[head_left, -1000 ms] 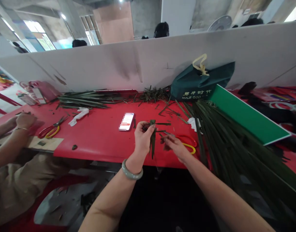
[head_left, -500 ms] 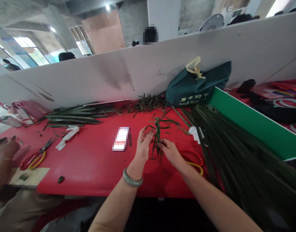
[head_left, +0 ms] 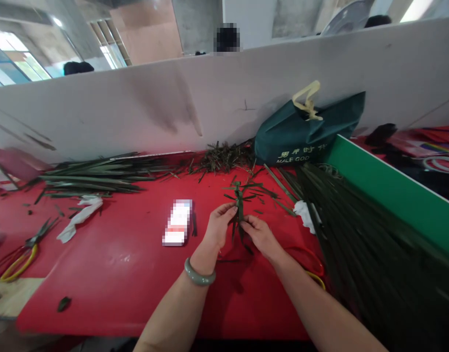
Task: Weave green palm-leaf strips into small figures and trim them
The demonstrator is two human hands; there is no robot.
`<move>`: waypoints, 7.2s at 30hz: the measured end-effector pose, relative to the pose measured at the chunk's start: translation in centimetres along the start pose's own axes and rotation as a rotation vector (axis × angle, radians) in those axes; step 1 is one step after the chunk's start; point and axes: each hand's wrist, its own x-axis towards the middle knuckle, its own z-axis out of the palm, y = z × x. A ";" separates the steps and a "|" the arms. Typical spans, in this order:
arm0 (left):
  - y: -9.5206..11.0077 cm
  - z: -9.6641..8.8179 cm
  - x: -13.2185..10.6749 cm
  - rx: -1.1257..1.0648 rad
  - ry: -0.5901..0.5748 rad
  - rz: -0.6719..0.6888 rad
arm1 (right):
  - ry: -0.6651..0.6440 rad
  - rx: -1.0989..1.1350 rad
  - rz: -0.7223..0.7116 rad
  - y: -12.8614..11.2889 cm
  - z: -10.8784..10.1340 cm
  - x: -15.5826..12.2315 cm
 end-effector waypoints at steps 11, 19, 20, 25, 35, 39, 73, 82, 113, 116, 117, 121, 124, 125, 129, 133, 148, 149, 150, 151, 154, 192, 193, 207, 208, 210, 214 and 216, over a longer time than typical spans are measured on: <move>-0.3 -1.8 1.0 -0.045 0.184 0.057 | -0.102 -0.218 -0.011 0.2 1.9 1.8; 0.1 -2.1 1.0 -0.032 0.183 -0.004 | -0.142 -0.598 -0.013 -0.6 2.4 0.4; 0.1 -2.0 1.0 -0.032 0.185 -0.006 | -0.144 -0.628 -0.020 -0.7 2.4 0.4; -0.2 -1.9 1.1 -0.028 0.204 -0.032 | -0.140 -0.707 -0.051 -0.8 1.5 0.5; 0.4 -1.6 0.8 0.019 0.169 0.001 | 0.009 -0.636 -0.085 -1.0 0.8 0.6; 0.3 -1.7 0.7 0.046 0.127 0.029 | 0.108 -0.570 -0.107 -2.1 -0.1 -0.2; -1.2 -0.2 -0.8 0.120 -0.036 -0.179 | 0.270 -0.535 -0.231 -1.8 -1.9 1.4; -1.4 -0.1 -0.6 0.030 0.107 -0.124 | 0.266 -0.508 -0.211 -1.6 -1.5 1.3; -1.1 -0.3 -0.5 -0.049 0.130 -0.108 | 0.180 -0.523 -0.201 -1.4 -1.4 1.3; -1.0 -0.4 -0.4 -0.049 0.155 -0.103 | 0.214 -0.521 -0.184 -1.1 -1.5 1.4; -1.0 -0.4 -0.4 -0.050 0.158 -0.100 | 0.227 -0.524 -0.180 -1.0 -1.6 1.5; -1.1 -0.4 -0.4 -0.035 0.153 -0.076 | 0.326 -0.555 -0.242 -1.1 -1.9 1.5; -1.2 -0.3 -0.4 -0.015 0.148 -0.067 | 0.407 -0.588 -0.341 -1.5 -2.0 1.5; -1.2 -0.4 -0.4 -0.012 0.146 -0.072 | 0.418 -0.600 -0.372 -1.6 -2.0 1.5; -1.4 -0.3 -0.5 -0.005 0.113 -0.089 | 0.371 -0.652 -0.461 -1.6 -1.8 1.4; -1.5 -0.2 -0.6 -0.002 0.082 -0.079 | 0.303 -0.683 -0.469 -1.2 -1.6 1.5; -1.6 -0.6 -0.1 0.038 0.111 0.020 | 0.232 -0.670 -0.303 -1.6 -0.8 1.0; -1.5 -0.6 -0.2 0.041 0.099 0.024 | 0.221 -0.693 -0.306 -1.5 -0.8 1.0; -1.5 -0.6 -0.2 0.045 0.086 0.024 | 0.213 -0.704 -0.310 -1.4 -0.8 1.1; -1.5 -0.6 -0.2 0.048 0.072 0.022 | 0.202 -0.703 -0.308 -1.3 -0.8 1.1; -1.5 -0.7 -0.3 0.044 0.035 0.008 | 0.201 -0.655 -0.275 -1.2 -1.0 1.2; -1.5 -0.7 0.0 0.053 0.054 0.001 | 0.191 -0.116 0.036 -1.2 -1.1 1.4; -1.5 -0.7 0.0 0.056 0.053 0.000 | 0.182 -0.049 0.064 -1.1 -1.0 1.5; -1.7 -0.5 -0.3 0.077 0.122 0.053 | 0.159 0.458 0.217 -1.3 0.1 1.4; -1.7 -0.5 -0.3 0.085 0.145 0.059 | 0.169 0.436 0.209 -1.2 0.1 1.4; -1.7 -0.6 -0.4 0.093 0.177 0.056 | 0.181 0.398 0.186 -1.0 0.2 1.5; -1.6 -0.7 -0.5 0.115 0.197 0.033 | 0.194 0.365 0.140 -1.0 0.4 1.7; -1.6 -0.7 -0.5 0.115 0.202 0.030 | 0.197 0.354 0.139 -1.1 0.5 1.7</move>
